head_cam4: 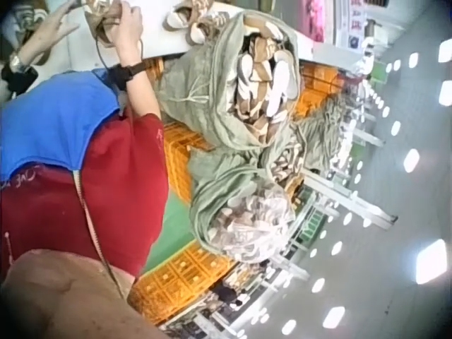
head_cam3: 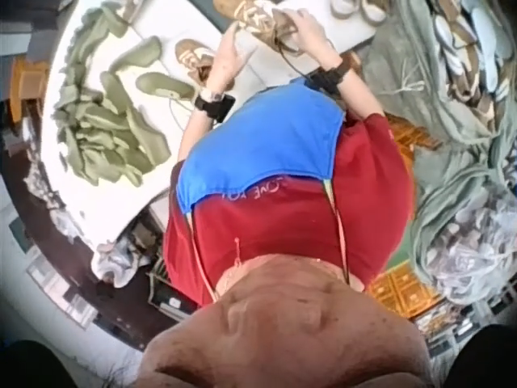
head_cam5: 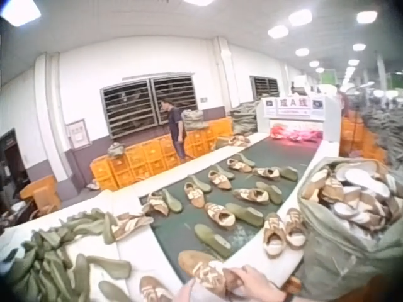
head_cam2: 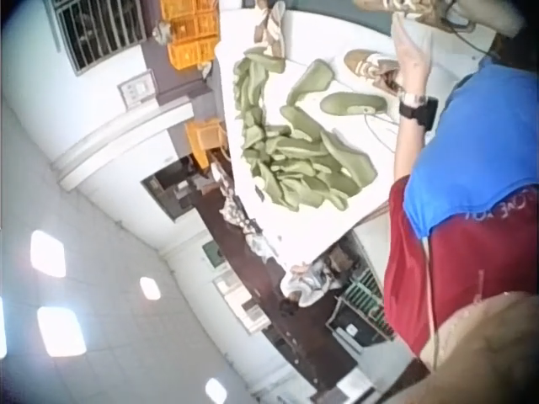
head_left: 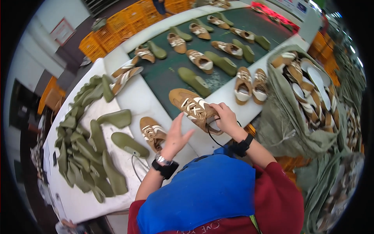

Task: Organize shoe uppers and lasts on a manufacturing line workspace.

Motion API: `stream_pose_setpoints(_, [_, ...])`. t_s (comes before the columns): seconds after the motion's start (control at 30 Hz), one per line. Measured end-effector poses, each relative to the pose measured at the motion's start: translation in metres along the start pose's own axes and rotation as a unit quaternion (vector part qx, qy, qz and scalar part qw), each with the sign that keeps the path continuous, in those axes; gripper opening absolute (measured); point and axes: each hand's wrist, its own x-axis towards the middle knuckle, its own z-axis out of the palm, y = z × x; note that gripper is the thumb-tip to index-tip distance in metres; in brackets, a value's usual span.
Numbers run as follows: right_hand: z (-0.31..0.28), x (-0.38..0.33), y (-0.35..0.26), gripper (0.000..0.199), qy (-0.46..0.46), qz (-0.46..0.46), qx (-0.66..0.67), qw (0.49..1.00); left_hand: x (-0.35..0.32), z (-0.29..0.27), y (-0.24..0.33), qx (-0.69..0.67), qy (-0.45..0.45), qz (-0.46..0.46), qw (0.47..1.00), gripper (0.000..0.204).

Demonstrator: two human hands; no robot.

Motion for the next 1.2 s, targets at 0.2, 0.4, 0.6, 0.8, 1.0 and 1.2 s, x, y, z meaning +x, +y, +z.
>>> stream_pose_setpoints(0.2, [0.009, 0.02, -0.049, 0.047, 0.093, -0.127, 0.005, 0.987, 0.016, 0.006, -0.009, 0.043, 0.07, -0.012, 0.997, 0.083])
stream_pose_setpoints(0.4, [0.008, 0.024, -0.053, 0.042, 0.038, -0.143, 0.067, 0.987, 0.02, -0.018, -0.007, 0.077, 0.044, -0.027, 0.996, 0.084])
stream_pose_setpoints(0.6, [-0.003, 0.03, -0.068, 0.041, -0.131, -0.168, 0.04, 0.976, 0.011, -0.046, -0.006, 0.095, 0.086, -0.049, 0.991, 0.07])
stream_pose_setpoints(0.8, [-0.055, 0.048, -0.033, 0.054, -0.456, -0.112, -0.267, 0.841, -0.008, -0.15, -0.024, 0.232, 0.291, -0.031, 0.928, 0.041])
stream_pose_setpoints(1.0, [-0.048, 0.08, -0.1, 0.045, -0.113, -0.304, 0.121, 0.938, -0.017, -0.129, 0.008, 0.255, 0.3, -0.053, 0.918, 0.038])
stream_pose_setpoints(1.2, [0.003, 0.08, -0.158, 0.039, 0.0, -0.322, 0.111, 0.94, -0.01, -0.104, 0.034, 0.26, 0.297, 0.065, 0.916, 0.031])
